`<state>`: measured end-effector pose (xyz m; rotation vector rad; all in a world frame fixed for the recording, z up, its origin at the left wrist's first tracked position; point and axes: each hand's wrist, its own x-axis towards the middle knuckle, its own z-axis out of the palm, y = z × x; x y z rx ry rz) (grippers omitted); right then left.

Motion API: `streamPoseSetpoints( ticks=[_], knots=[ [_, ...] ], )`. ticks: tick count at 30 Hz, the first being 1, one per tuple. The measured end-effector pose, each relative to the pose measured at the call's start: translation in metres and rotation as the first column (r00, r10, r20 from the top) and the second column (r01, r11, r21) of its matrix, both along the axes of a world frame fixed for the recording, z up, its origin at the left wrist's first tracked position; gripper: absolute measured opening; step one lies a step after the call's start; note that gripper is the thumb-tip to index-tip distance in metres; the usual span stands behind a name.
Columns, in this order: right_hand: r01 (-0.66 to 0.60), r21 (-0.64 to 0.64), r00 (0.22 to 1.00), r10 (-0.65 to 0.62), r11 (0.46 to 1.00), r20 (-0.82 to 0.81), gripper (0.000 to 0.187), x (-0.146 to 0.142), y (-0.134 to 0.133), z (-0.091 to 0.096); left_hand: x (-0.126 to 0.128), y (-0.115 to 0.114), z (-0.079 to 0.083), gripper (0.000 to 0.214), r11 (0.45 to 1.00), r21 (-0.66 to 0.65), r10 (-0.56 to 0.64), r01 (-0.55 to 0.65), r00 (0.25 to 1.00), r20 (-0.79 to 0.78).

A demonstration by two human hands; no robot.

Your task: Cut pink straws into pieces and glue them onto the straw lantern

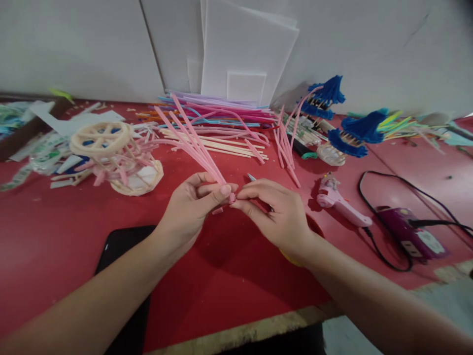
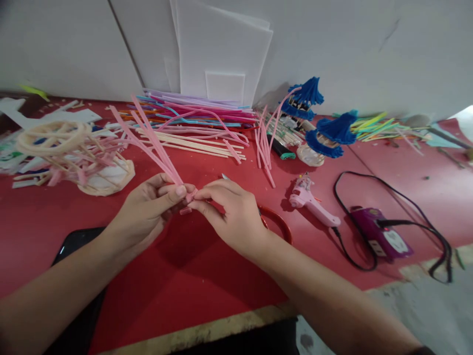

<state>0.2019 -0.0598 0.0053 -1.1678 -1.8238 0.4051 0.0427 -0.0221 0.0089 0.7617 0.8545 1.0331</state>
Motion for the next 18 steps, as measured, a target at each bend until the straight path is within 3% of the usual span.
streamPoseSetpoints(
  ticks=[8, 10, 14, 18],
  knots=[
    [-0.066, -0.161, 0.991, 0.046, 0.985, -0.129, 0.013, -0.004, -0.002, -0.002, -0.004, -0.001, -0.006, 0.037, 0.994, 0.085, -0.064, 0.063, 0.998, 0.010],
    [-0.135, -0.261, 0.966, 0.068, 0.956, -0.251, 0.014, -0.005, -0.002, -0.001, -0.005, -0.001, -0.006, 0.035, 0.992, 0.109, -0.060, 0.060, 0.998, -0.001],
    [-0.319, -0.418, 0.844, 0.054, 0.851, -0.534, 0.015, -0.007, 0.000, 0.000, -0.004, -0.002, -0.004, 0.035, 0.985, 0.146, -0.088, 0.088, 0.996, -0.003],
    [-0.264, -0.441, 0.848, -0.011, 0.858, -0.529, 0.015, -0.011, -0.001, 0.000, -0.004, -0.005, -0.003, 0.030, 0.977, 0.199, -0.059, 0.075, 0.995, -0.084]
  ],
)
